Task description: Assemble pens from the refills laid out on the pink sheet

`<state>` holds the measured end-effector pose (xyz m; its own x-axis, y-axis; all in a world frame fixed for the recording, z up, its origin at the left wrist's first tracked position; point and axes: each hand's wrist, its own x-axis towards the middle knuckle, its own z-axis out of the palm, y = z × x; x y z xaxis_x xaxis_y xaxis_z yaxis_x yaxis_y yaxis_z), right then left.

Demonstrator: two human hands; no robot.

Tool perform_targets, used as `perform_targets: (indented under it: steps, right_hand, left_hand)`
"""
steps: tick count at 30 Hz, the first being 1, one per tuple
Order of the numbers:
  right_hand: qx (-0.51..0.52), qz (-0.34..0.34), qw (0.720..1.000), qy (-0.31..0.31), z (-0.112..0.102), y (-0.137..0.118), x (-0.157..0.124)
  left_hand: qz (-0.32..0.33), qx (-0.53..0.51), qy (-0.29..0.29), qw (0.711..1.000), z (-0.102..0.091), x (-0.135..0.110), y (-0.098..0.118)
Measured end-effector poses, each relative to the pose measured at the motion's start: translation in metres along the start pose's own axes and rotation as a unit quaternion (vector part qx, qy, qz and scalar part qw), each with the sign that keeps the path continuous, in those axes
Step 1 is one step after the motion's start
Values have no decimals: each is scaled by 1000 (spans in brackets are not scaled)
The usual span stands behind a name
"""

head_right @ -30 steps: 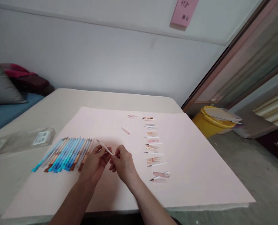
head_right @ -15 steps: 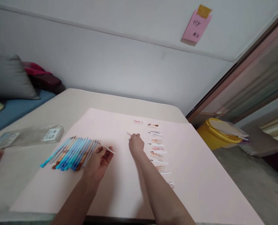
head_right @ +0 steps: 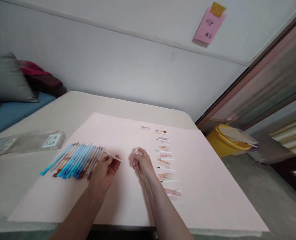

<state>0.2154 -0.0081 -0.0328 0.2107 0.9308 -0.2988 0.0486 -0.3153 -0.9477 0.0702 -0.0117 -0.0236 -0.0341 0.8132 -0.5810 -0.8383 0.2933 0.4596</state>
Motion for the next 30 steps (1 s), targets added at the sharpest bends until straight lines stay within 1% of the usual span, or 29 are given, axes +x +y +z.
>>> perform_targets:
  steps: [2,4,7,12,18,22,24,26,30]
  right_hand:
    - [156,-1,988,-15,2,0,-15]
    - [255,-18,967,-20,6,1,-23]
    - [291,-53,955,3,14,5,-27]
    - [269,-76,959,39,25,5,-32]
    - [250,-83,963,63,28,4,-36]
    - [208,-88,971,80,31,7,-40]
    - [166,-87,980,62,31,8,-42]
    - [122,-82,989,29,30,8,-43]
    - [46,-80,995,-33,29,12,-44]
  left_hand:
    - [3,9,1,1000,-1,-1,-6]
    - [6,18,1,1000,-2,-3,-11]
    - [11,27,-3,1000,-3,-3,-15]
    - [31,23,-7,999,-2,0,-14]
    - [34,17,-4,999,-2,1,-12]
    - [54,20,-7,998,-4,0,-10]
    - [69,22,-10,997,-4,0,-8]
    - [82,28,-12,996,-3,-1,-6]
    - [102,51,-23,993,-4,-2,-3]
